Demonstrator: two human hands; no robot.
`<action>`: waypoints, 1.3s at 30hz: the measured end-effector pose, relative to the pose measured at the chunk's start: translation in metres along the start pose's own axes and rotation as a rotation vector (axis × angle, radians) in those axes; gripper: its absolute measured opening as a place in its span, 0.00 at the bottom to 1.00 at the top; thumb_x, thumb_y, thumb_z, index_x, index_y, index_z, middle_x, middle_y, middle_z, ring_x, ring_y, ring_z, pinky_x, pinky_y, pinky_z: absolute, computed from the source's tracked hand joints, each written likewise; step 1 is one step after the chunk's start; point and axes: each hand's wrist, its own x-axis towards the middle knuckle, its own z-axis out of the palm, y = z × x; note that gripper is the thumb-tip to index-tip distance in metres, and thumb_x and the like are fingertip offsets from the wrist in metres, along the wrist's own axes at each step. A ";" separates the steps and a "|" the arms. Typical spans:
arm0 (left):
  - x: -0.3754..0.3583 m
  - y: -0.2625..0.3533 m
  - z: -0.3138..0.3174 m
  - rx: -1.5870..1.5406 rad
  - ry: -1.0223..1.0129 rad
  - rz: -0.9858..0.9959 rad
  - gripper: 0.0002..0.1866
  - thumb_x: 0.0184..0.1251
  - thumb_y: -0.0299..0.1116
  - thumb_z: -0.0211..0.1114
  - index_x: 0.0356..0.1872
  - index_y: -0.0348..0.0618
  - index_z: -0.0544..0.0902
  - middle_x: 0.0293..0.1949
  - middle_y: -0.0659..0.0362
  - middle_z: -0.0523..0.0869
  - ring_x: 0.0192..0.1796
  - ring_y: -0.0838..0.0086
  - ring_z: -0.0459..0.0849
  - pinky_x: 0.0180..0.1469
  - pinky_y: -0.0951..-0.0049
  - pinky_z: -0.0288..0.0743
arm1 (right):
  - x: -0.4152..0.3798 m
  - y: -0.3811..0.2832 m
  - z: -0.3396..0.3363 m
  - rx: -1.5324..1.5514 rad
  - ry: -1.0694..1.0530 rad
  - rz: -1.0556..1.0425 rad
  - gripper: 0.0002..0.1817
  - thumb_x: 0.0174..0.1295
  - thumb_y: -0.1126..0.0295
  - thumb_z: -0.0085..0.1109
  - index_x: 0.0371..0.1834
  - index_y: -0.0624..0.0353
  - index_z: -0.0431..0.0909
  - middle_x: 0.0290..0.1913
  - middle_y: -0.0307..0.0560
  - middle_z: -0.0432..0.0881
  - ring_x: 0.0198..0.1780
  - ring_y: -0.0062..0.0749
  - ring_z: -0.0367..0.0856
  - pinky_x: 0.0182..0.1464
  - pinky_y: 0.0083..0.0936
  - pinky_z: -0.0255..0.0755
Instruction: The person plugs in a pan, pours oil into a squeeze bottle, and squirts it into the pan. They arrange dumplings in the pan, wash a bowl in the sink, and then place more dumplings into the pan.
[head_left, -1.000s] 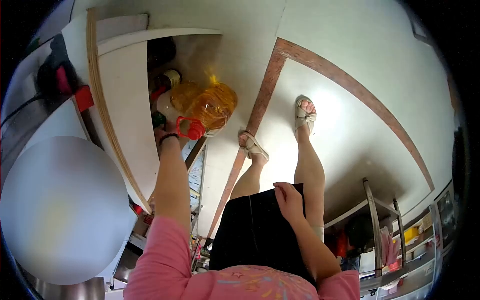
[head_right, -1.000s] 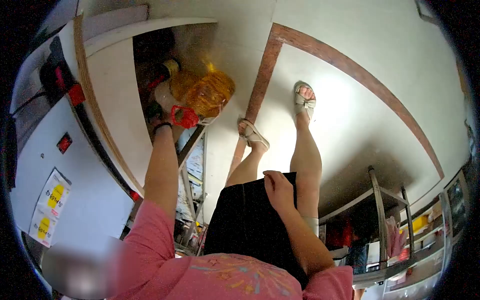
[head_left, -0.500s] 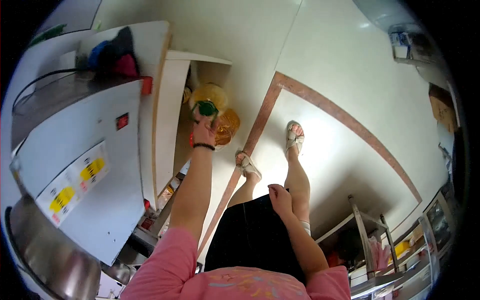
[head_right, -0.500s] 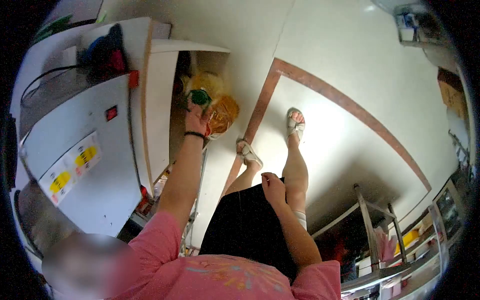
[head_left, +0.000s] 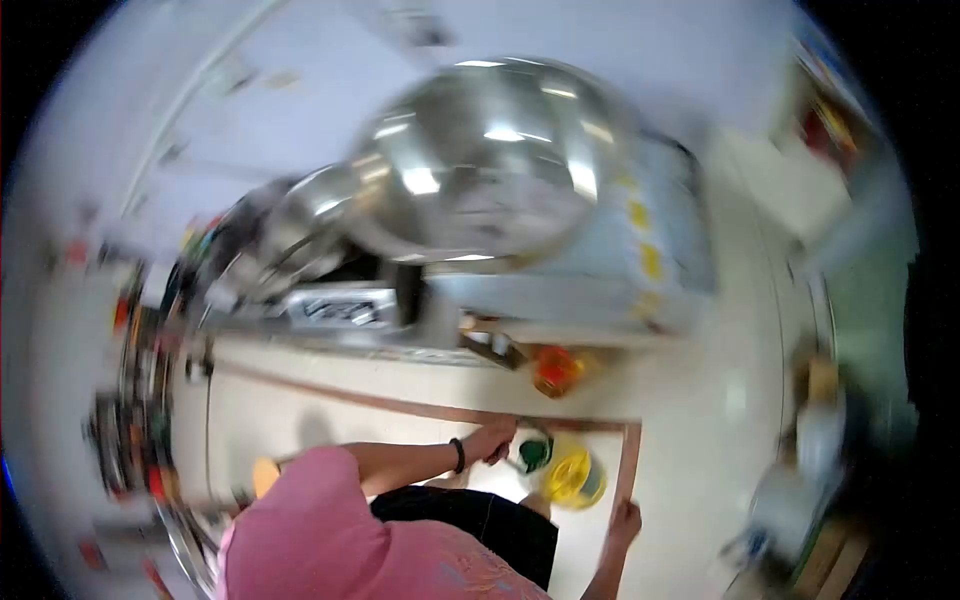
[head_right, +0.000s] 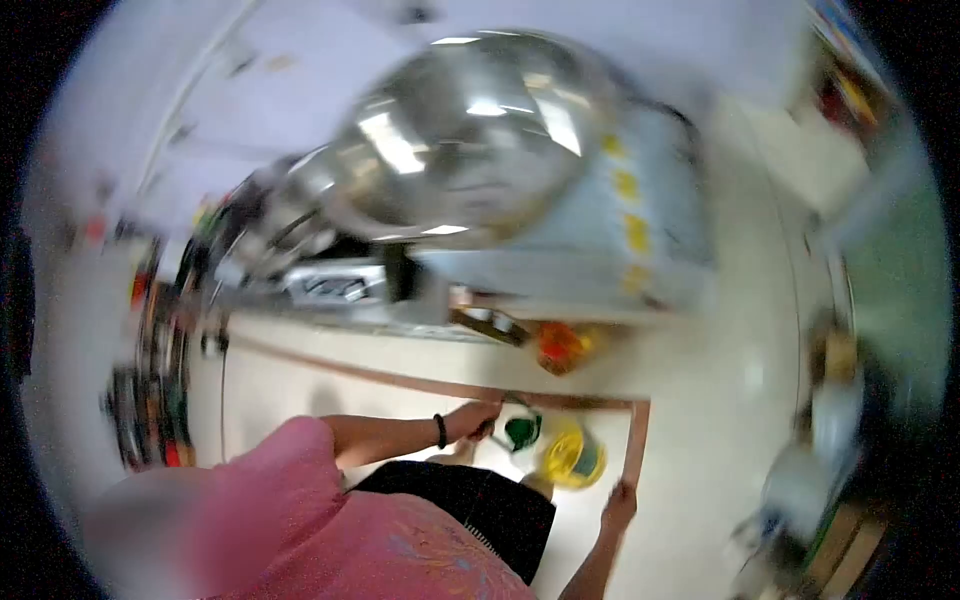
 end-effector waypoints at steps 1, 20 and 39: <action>-0.021 -0.017 -0.019 0.113 0.047 0.010 0.22 0.62 0.50 0.48 0.20 0.41 0.75 0.14 0.60 0.75 0.14 0.74 0.73 0.18 0.76 0.65 | -0.014 -0.055 -0.003 0.135 -0.004 0.037 0.10 0.57 0.73 0.44 0.33 0.66 0.75 0.30 0.47 0.78 0.26 0.25 0.75 0.30 0.22 0.69; -0.420 -0.181 -0.372 -0.343 0.991 0.626 0.18 0.60 0.44 0.55 0.19 0.42 0.77 0.13 0.66 0.73 0.17 0.83 0.70 0.21 0.81 0.64 | -0.364 -0.375 0.445 -0.382 -0.961 -1.313 0.10 0.55 0.65 0.52 0.38 0.57 0.75 0.35 0.50 0.78 0.34 0.43 0.77 0.36 0.30 0.70; -0.541 -0.125 -0.741 -0.790 1.040 0.828 0.17 0.63 0.40 0.50 0.15 0.48 0.64 0.14 0.69 0.63 0.17 0.83 0.59 0.19 0.83 0.51 | -0.442 -0.620 0.740 -0.235 -1.017 -1.730 0.07 0.55 0.66 0.53 0.32 0.55 0.75 0.30 0.46 0.78 0.31 0.42 0.77 0.32 0.32 0.70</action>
